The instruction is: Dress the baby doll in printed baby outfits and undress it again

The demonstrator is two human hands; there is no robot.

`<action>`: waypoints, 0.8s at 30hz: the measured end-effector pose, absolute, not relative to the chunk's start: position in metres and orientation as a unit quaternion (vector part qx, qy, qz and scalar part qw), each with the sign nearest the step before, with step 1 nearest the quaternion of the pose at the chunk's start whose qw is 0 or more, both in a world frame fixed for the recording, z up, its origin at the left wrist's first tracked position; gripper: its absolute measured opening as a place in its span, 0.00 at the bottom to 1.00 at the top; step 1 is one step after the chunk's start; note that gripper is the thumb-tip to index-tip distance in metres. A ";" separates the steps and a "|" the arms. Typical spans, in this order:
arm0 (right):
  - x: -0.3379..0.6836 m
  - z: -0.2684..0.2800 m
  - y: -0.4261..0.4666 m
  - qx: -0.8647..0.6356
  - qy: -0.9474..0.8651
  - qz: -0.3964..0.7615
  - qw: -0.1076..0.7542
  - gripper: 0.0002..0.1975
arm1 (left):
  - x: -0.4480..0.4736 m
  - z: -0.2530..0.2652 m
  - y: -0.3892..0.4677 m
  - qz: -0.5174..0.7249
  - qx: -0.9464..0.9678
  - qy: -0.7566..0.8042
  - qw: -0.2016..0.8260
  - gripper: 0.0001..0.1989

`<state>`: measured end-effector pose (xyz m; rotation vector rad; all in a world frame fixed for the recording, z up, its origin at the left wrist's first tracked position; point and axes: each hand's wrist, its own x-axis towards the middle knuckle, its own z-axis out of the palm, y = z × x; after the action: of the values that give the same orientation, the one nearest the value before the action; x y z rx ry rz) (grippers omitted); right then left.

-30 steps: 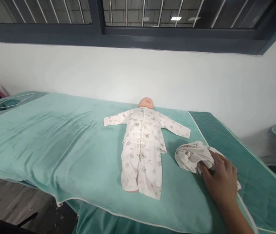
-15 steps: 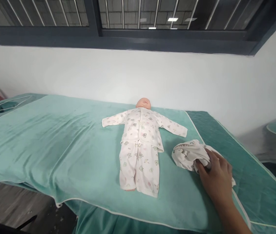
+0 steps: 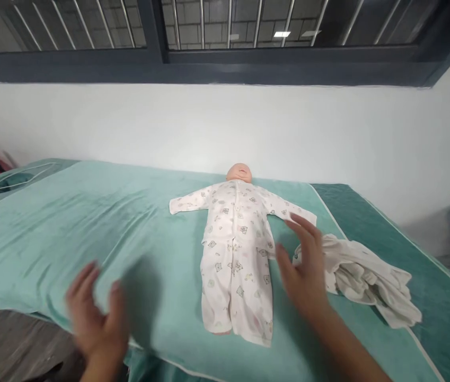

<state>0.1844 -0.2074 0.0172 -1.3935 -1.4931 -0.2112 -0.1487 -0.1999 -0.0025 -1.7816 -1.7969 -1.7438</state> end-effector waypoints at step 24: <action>0.198 0.035 -0.011 -0.616 -0.559 0.251 0.495 0.16 | 0.050 0.045 0.033 -0.397 -0.680 -0.417 -0.454 0.13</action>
<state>0.1976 -0.0105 0.0352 -1.4939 -1.3550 0.6072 0.0503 0.0330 0.0447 -3.1150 -1.9118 -1.8202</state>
